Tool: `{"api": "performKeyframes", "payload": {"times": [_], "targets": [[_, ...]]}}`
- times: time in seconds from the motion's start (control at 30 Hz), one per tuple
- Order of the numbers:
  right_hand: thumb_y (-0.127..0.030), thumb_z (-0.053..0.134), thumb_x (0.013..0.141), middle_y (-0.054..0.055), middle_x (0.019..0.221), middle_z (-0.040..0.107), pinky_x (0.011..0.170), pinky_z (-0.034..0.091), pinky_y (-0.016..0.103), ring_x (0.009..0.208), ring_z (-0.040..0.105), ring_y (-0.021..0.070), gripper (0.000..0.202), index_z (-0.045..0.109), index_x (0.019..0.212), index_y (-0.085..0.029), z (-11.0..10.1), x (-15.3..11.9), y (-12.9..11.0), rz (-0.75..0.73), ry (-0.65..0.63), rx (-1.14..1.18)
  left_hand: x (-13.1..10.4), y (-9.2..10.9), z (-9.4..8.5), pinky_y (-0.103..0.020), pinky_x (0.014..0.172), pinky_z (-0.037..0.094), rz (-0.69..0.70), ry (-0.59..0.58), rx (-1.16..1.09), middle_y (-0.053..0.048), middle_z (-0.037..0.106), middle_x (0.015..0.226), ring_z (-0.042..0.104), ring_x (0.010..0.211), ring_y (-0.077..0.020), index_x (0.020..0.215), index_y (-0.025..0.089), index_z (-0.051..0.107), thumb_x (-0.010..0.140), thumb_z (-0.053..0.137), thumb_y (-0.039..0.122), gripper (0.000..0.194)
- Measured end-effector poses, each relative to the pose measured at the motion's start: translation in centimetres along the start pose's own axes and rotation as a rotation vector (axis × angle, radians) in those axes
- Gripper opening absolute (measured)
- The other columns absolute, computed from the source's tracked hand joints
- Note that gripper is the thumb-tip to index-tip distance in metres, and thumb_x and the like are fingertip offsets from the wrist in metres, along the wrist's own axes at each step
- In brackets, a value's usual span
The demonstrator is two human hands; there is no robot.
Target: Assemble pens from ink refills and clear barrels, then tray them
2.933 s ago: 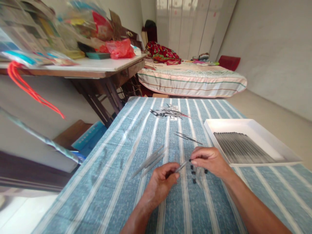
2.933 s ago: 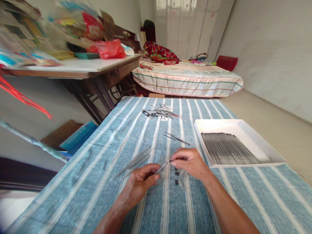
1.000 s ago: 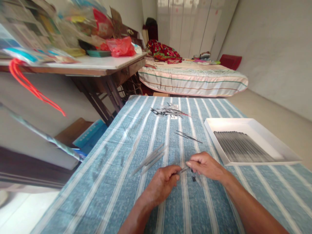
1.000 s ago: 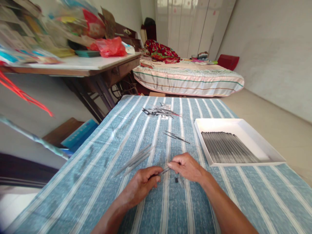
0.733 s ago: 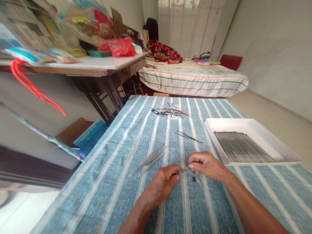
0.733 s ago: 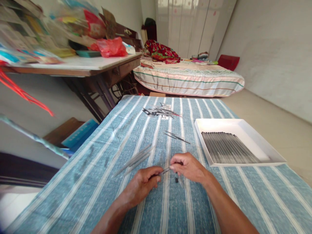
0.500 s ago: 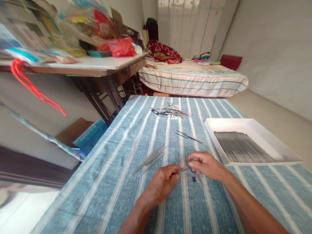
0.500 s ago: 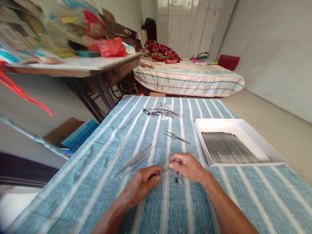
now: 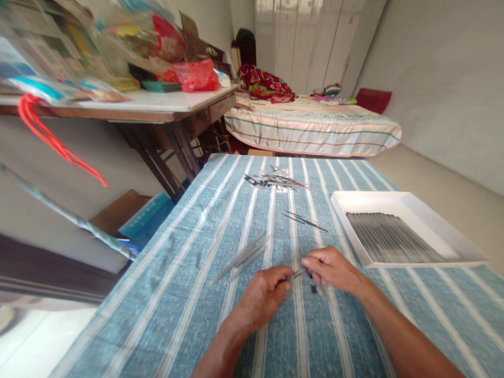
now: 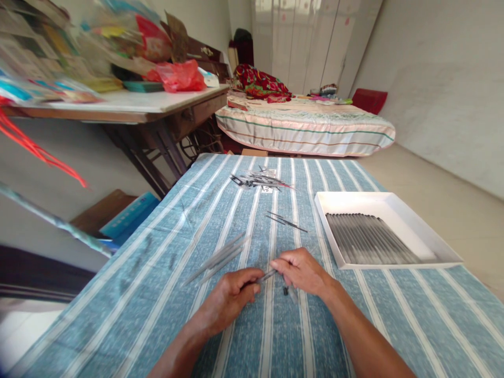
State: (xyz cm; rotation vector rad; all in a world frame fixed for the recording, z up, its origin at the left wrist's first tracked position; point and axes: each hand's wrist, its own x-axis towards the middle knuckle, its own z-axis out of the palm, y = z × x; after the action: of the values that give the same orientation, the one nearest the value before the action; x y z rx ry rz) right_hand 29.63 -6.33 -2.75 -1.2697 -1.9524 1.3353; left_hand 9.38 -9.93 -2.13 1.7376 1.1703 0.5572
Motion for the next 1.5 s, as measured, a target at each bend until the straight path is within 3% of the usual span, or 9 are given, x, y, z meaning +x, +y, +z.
{"api": "performKeyframes", "payload": {"times": [0.13,0.3,0.4,0.57,0.7,0.87,1.23,1.33,1.5], "targets": [[-0.044,0.055,0.079,-0.004,0.052,0.055,0.041,0.038,0.018,0.042,0.049,0.0077,0.029,0.057,0.069,-0.016,0.0,0.0,0.0,0.018,0.0,0.051,0.0,0.0,0.0,-0.022,0.06,0.039,0.005,0.008,0.013,0.002,0.055,0.067,0.051,0.065,-0.0129,0.085,0.018,0.062,0.079,0.044,0.015,0.02],[-0.047,0.047,0.083,-0.004,0.043,0.051,0.04,0.035,0.018,0.037,0.045,0.0067,0.042,0.052,0.056,-0.016,0.1,0.0,0.0,0.024,-0.001,-0.005,0.0,-0.1,0.0,-0.022,0.061,0.04,0.012,-0.001,0.016,0.002,0.056,0.068,0.052,0.065,-0.0131,0.084,0.018,0.062,0.079,0.043,0.016,0.02],[-0.045,0.056,0.078,-0.004,0.05,0.054,0.04,0.036,0.018,0.041,0.048,0.0076,0.03,0.057,0.068,-0.017,0.0,-0.1,-0.1,0.023,0.001,0.043,0.0,-0.1,0.0,-0.023,0.062,0.04,0.009,0.007,0.037,0.002,0.056,0.067,0.053,0.066,-0.0136,0.084,0.018,0.062,0.079,0.043,0.015,0.02],[-0.044,0.049,0.083,-0.004,0.043,0.05,0.041,0.035,0.018,0.039,0.044,0.007,0.039,0.05,0.056,-0.017,-0.1,-0.1,-0.2,0.005,0.005,-0.01,0.0,0.0,0.1,-0.023,0.065,0.04,0.032,0.02,0.051,0.002,0.057,0.07,0.055,0.071,-0.0143,0.086,0.019,0.062,0.079,0.043,0.015,0.021],[-0.038,0.057,0.078,-0.005,0.049,0.052,0.04,0.034,0.017,0.04,0.045,0.0073,0.022,0.056,0.07,-0.017,-0.1,-0.1,-0.3,0.043,-0.001,0.039,0.0,0.0,0.0,-0.023,0.066,0.04,0.038,0.029,0.078,0.002,0.057,0.07,0.056,0.072,-0.0143,0.086,0.019,0.062,0.079,0.044,0.015,0.02],[-0.04,0.051,0.083,-0.004,0.044,0.052,0.041,0.034,0.016,0.039,0.045,0.0062,0.036,0.047,0.054,-0.017,0.1,0.0,-0.2,0.008,-0.026,-0.014,0.0,0.0,-0.1,-0.024,0.07,0.04,0.081,0.064,0.142,0.001,0.062,0.078,0.058,0.076,-0.0147,0.087,0.019,0.062,0.081,0.043,0.014,0.02],[-0.043,0.049,0.082,-0.004,0.043,0.053,0.038,0.033,0.016,0.035,0.044,0.0064,0.038,0.045,0.055,-0.018,0.4,0.3,-0.1,0.051,-0.039,0.04,0.1,-0.9,0.4,-0.024,0.066,0.04,0.153,0.183,0.304,-0.001,0.059,0.077,0.057,0.072,-0.0148,0.082,0.019,0.057,0.082,0.042,0.014,0.015],[-0.044,0.049,0.082,-0.003,0.045,0.054,0.038,0.033,0.017,0.035,0.044,0.0065,0.036,0.046,0.057,-0.018,-0.1,0.4,-0.2,0.033,0.016,0.047,0.1,-0.9,0.4,-0.024,0.065,0.04,0.114,0.228,0.26,0.0,0.059,0.075,0.057,0.07,-0.0146,0.08,0.02,0.055,0.081,0.044,0.016,0.012],[-0.041,0.052,0.08,-0.006,0.045,0.05,0.038,0.033,0.019,0.036,0.043,0.0079,0.026,0.053,0.069,-0.018,-1.3,0.7,0.9,0.102,0.238,0.055,0.1,-0.3,0.2,-0.025,0.06,0.037,-0.027,0.323,0.157,0.002,0.054,0.064,0.053,0.061,-0.0146,0.071,0.019,0.053,0.077,0.049,0.021,0.007]]}}
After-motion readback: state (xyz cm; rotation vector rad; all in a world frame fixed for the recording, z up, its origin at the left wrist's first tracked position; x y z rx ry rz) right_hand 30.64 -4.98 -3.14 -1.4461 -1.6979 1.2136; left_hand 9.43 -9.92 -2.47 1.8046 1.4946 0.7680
